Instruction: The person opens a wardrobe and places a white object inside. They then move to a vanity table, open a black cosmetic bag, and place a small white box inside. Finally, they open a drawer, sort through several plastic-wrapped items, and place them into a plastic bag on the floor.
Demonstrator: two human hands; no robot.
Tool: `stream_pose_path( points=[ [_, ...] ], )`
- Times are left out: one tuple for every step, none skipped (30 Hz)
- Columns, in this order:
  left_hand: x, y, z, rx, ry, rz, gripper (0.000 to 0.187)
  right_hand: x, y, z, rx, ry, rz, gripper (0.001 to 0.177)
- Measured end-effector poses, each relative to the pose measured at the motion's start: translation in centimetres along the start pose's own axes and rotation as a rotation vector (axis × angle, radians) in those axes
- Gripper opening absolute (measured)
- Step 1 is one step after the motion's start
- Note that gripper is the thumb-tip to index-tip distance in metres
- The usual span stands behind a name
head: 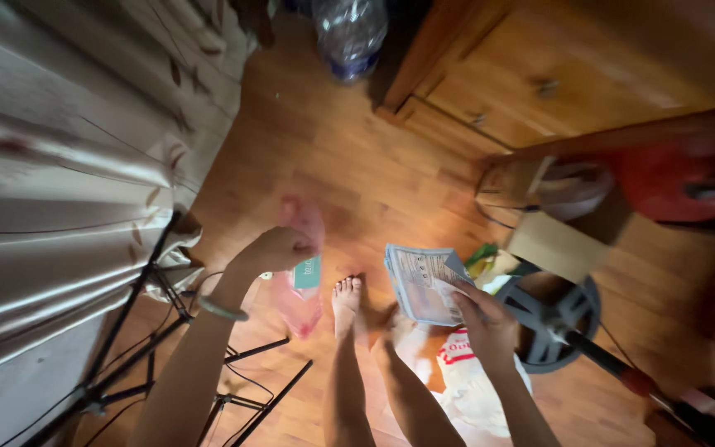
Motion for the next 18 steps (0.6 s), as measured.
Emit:
stream_pose_path(
  points=[
    [-2.2, 1.9, 1.0, -0.023, 0.16, 0.015, 0.036, 2.1, 0.8, 1.7, -0.032, -0.011, 0.032, 0.031],
    [-5.1, 3.5, 2.3, -0.043, 0.206, -0.048, 0.031, 3.3, 1.5, 3.4, -0.05, -0.061, -0.036, 0.043],
    [-8.1, 5.3, 3.7, -0.061, 0.251, -0.112, 0.028, 4.6, 2.3, 5.0, -0.068, -0.113, -0.105, 0.057],
    [-11.2, 7.1, 5.1, -0.08, 0.294, -0.177, 0.028, 5.8, 2.9, 6.5, -0.086, -0.166, -0.17, 0.072],
    [-14.2, 8.8, 6.2, -0.041, 0.274, -0.19, 0.03, 7.9, 3.3, 8.5, -0.125, -0.159, -0.095, 0.059],
    [-17.3, 10.2, 7.3, 0.0, 0.255, -0.203, 0.034, 9.9, 3.6, 10.7, -0.163, -0.149, -0.022, 0.048],
    [-20.5, 11.7, 8.2, 0.04, 0.236, -0.214, 0.04, 11.9, 4.2, 12.9, -0.2, -0.138, 0.052, 0.037],
    [-23.4, 13.3, 9.4, 0.063, 0.264, -0.184, 0.038, 13.6, 4.7, 14.7, -0.2, -0.181, 0.066, 0.033],
    [-26.2, 14.9, 10.6, 0.085, 0.292, -0.154, 0.038, 15.3, 5.2, 16.6, -0.2, -0.225, 0.081, 0.03],
    [-29.2, 16.3, 11.7, 0.104, 0.322, -0.128, 0.037, 17.2, 5.5, 18.6, -0.198, -0.263, 0.102, 0.027],
    [-32.2, 17.8, 12.8, 0.123, 0.432, -0.162, 0.032, 18.9, 5.8, 20.3, -0.218, -0.332, 0.1, 0.026],
    [-35.1, 19.1, 13.7, 0.144, 0.542, -0.2, 0.029, 20.4, 6.1, 21.7, -0.236, -0.397, 0.102, 0.025],
    [-37.8, 20.3, 14.5, 0.167, 0.652, -0.24, 0.028, 21.7, 6.3, 23.1, -0.252, -0.463, 0.105, 0.024],
    [-40.3, 21.5, 15.2, 0.162, 0.634, -0.281, 0.031, 23.1, 6.5, 24.3, -0.253, -0.353, 0.082, 0.022],
    [-42.7, 22.4, 16.0, 0.156, 0.615, -0.321, 0.035, 24.3, 6.5, 25.7, -0.256, -0.244, 0.058, 0.02],
    [-44.6, 23.4, 16.7, 0.156, 0.596, -0.346, 0.041, 25.4, 6.9, 26.7, -0.254, -0.142, 0.02, 0.018],
    [-46.7, 24.4, 17.7, 0.13, 0.574, -0.423, 0.043, 27.2, 6.9, 27.7, -0.239, -0.071, 0.112, 0.019],
    [-48.5, 25.4, 18.5, 0.105, 0.552, -0.498, 0.045, 29.0, 6.7, 28.7, -0.222, 0.001, 0.201, 0.021]
  ],
)
Point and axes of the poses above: each hand's wrist, its own y-axis away from the middle knuckle, its own z-axis out of the back of the hand, x = y × z, the point moved 7 cm from there along -y, towards the middle knuckle, and after that the axes turned 3 degrees about x, right-handed, at the moved point
